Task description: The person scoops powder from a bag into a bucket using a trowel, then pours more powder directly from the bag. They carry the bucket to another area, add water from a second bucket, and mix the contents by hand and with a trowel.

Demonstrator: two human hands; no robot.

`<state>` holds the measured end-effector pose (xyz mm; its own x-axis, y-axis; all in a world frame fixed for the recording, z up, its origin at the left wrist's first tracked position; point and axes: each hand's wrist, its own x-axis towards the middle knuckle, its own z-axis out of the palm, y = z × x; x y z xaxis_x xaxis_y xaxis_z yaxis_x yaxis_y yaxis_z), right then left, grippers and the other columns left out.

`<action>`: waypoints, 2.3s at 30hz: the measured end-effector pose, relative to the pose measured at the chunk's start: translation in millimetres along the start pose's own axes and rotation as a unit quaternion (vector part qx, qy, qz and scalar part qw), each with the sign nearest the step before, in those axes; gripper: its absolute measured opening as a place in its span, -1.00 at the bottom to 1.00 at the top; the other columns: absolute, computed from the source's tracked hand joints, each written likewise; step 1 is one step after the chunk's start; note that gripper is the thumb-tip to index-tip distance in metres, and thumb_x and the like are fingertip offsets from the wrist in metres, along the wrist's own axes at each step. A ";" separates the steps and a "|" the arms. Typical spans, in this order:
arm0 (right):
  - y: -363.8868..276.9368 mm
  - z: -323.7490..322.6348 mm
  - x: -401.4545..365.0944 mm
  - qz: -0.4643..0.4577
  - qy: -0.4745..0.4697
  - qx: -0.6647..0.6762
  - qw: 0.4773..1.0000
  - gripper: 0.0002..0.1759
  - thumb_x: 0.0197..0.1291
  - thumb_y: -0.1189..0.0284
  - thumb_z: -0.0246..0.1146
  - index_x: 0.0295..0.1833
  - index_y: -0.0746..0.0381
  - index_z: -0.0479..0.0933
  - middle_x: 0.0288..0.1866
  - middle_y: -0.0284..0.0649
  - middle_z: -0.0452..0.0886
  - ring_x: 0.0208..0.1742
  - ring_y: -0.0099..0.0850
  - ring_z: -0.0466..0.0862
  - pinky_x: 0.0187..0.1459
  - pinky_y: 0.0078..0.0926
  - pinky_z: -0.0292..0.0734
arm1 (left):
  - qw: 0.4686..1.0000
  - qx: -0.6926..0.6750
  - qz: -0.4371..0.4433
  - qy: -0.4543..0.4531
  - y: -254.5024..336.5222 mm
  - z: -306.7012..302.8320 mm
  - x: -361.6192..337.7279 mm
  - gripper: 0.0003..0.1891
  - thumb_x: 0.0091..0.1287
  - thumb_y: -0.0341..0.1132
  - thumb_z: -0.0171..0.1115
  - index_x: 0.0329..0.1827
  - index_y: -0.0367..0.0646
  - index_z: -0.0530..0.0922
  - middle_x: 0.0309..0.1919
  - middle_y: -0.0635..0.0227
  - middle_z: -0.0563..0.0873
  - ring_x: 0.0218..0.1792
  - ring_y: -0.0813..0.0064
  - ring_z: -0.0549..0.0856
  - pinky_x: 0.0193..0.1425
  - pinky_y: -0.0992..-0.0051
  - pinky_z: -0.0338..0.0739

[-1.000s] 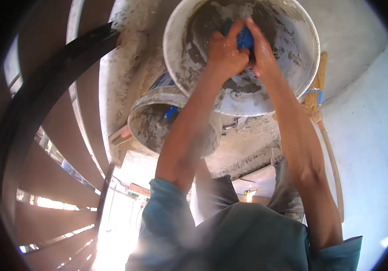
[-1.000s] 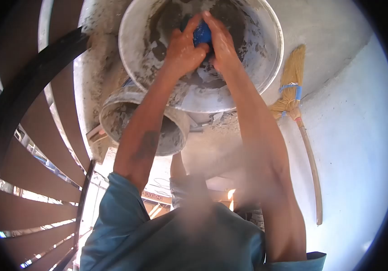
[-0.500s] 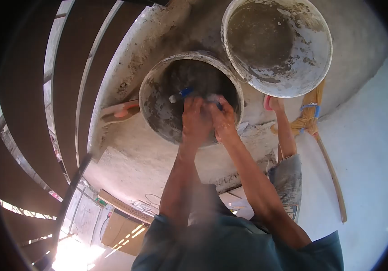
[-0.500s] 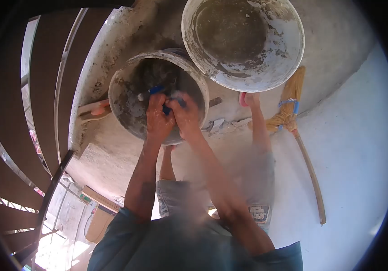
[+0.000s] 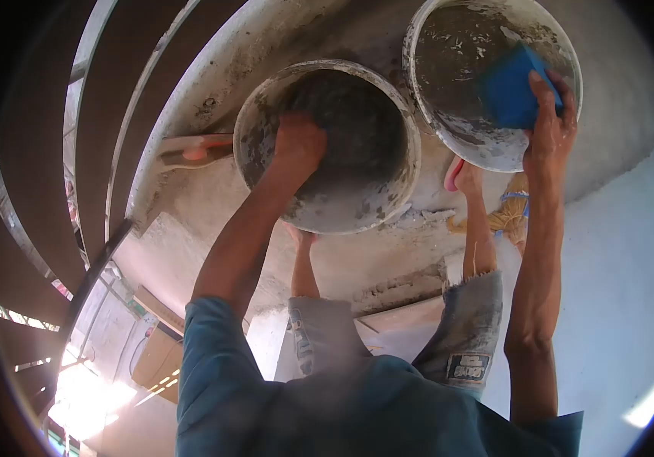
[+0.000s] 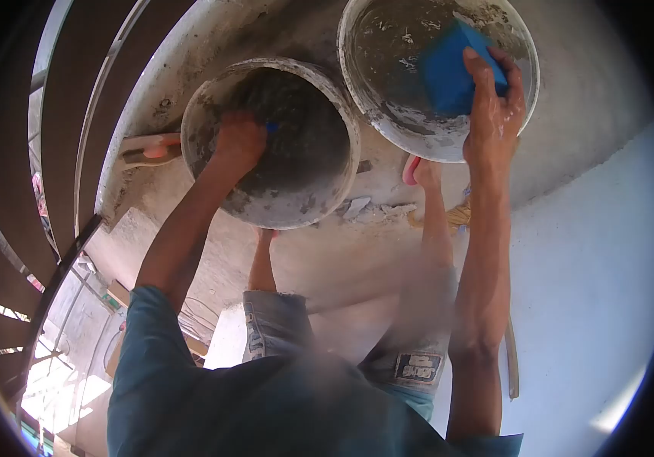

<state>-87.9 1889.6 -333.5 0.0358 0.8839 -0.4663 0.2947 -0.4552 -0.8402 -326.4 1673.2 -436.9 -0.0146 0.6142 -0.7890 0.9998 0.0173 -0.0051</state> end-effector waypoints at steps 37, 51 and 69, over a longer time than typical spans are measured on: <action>62.2 -7.9 -33.6 0.086 -0.193 -0.066 0.975 -0.66 0.26 0.54 0.12 0.14 0.36 0.52 -0.13 -0.14 0.64 -0.19 -0.41 0.69 -0.23 -0.54 0.53 | 0.919 -0.358 -0.156 0.062 107.5 57.6 16.0 -0.81 0.22 -0.37 0.17 -0.23 -0.25 0.70 -0.30 0.05 0.64 -0.32 0.10 0.75 -0.28 0.28 0.70; 252.4 30.6 198.4 -0.383 -0.238 -0.615 0.647 -0.09 -0.09 0.22 0.48 0.41 0.14 0.27 0.36 0.28 0.23 0.42 0.27 0.18 0.33 0.21 0.19 | 0.939 -0.293 0.041 0.175 61.6 133.7 25.0 -0.78 0.28 -0.35 0.14 -0.10 -0.30 0.58 -0.49 0.11 0.62 -0.50 0.32 0.67 -0.51 0.30 0.59; 19.7 -10.2 -9.9 0.096 -0.280 0.041 0.954 -0.28 -0.14 0.45 0.33 0.29 0.23 0.44 0.18 -0.17 0.54 0.15 -0.32 0.57 0.09 -0.47 0.54 | 0.872 -0.467 -0.127 0.072 33.4 202.7 23.6 -0.83 0.02 -0.26 0.26 -0.40 -0.12 0.68 -0.43 0.12 0.68 -0.43 0.22 0.70 -0.32 0.25 0.58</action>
<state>-72.8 1873.0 -342.6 -0.4414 0.5984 -0.6686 0.2571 -0.6295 -0.7332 -291.2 1528.4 -580.2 -0.3024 0.5893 -0.7492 0.5204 0.7606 0.3882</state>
